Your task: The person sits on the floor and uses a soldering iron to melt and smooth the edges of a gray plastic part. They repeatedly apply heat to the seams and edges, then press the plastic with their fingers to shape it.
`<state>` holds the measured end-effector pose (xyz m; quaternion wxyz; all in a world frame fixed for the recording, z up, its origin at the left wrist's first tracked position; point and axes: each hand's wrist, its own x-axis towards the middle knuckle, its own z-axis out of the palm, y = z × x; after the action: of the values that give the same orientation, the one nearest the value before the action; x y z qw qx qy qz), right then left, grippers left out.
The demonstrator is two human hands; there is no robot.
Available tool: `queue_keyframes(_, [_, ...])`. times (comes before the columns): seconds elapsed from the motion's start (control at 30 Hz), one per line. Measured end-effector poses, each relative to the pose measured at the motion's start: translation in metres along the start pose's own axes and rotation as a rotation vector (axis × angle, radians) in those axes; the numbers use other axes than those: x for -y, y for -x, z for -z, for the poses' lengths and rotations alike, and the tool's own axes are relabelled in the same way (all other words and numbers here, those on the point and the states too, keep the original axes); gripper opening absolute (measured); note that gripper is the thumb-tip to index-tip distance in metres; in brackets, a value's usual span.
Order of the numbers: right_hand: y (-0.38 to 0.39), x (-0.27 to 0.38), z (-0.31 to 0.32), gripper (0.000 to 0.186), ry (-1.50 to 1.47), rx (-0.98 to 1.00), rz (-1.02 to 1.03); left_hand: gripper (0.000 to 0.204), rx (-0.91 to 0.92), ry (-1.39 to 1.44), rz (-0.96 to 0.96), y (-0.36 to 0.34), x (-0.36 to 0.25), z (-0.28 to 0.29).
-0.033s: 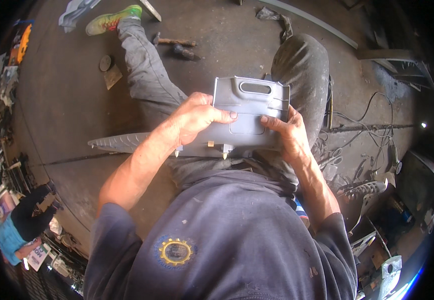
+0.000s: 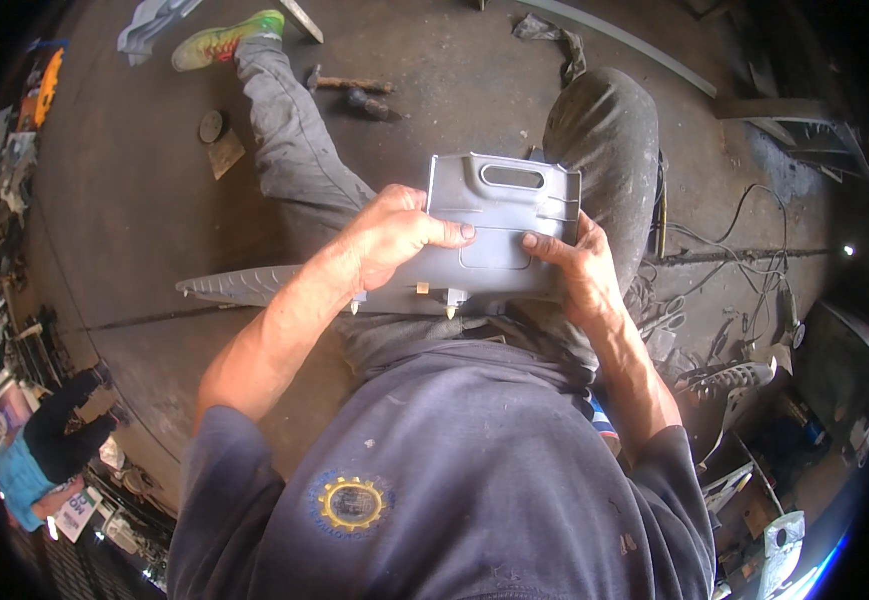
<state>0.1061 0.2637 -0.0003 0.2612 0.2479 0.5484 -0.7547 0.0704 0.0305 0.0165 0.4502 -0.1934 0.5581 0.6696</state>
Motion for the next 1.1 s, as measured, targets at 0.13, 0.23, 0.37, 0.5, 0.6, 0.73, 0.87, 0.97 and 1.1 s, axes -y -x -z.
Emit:
queue_keyframes(0.13, [0.000,-0.002,0.002,0.053,0.007,0.013,0.011,0.028,-0.023,-0.020,-0.035,-0.002,0.004,0.000])
queue_keyframes(0.23, [0.000,-0.001,0.002,0.058,0.018,-0.001,0.003,0.029,-0.060,-0.044,-0.034,-0.003,0.003,-0.002])
queue_keyframes(0.37, [-0.004,-0.001,0.005,0.065,0.080,0.091,0.092,0.030,-0.064,-0.040,-0.061,-0.010,0.003,0.000])
queue_keyframes(0.5, [-0.003,0.005,0.004,0.069,0.077,0.097,0.026,0.032,-0.099,-0.034,-0.054,-0.008,0.004,-0.001])
queue_keyframes(0.6, [-0.002,0.004,0.005,0.068,0.111,0.078,0.022,0.033,-0.104,-0.083,-0.058,-0.005,0.000,-0.003])
queue_keyframes(0.73, [0.000,0.005,0.003,0.067,0.119,0.063,0.026,0.034,-0.071,-0.082,-0.082,-0.006,0.001,-0.003])
queue_keyframes(0.87, [-0.001,0.007,0.005,0.066,0.076,0.092,-0.006,0.034,-0.071,-0.081,-0.080,-0.008,0.004,-0.002])
queue_keyframes(0.97, [0.001,0.011,0.007,0.064,0.108,0.105,-0.007,0.035,-0.058,-0.079,-0.083,-0.009,0.002,-0.003])
queue_keyframes(1.1, [0.002,0.011,0.007,0.061,0.144,0.053,-0.039,0.035,-0.052,-0.090,-0.059,-0.013,0.003,-0.002])
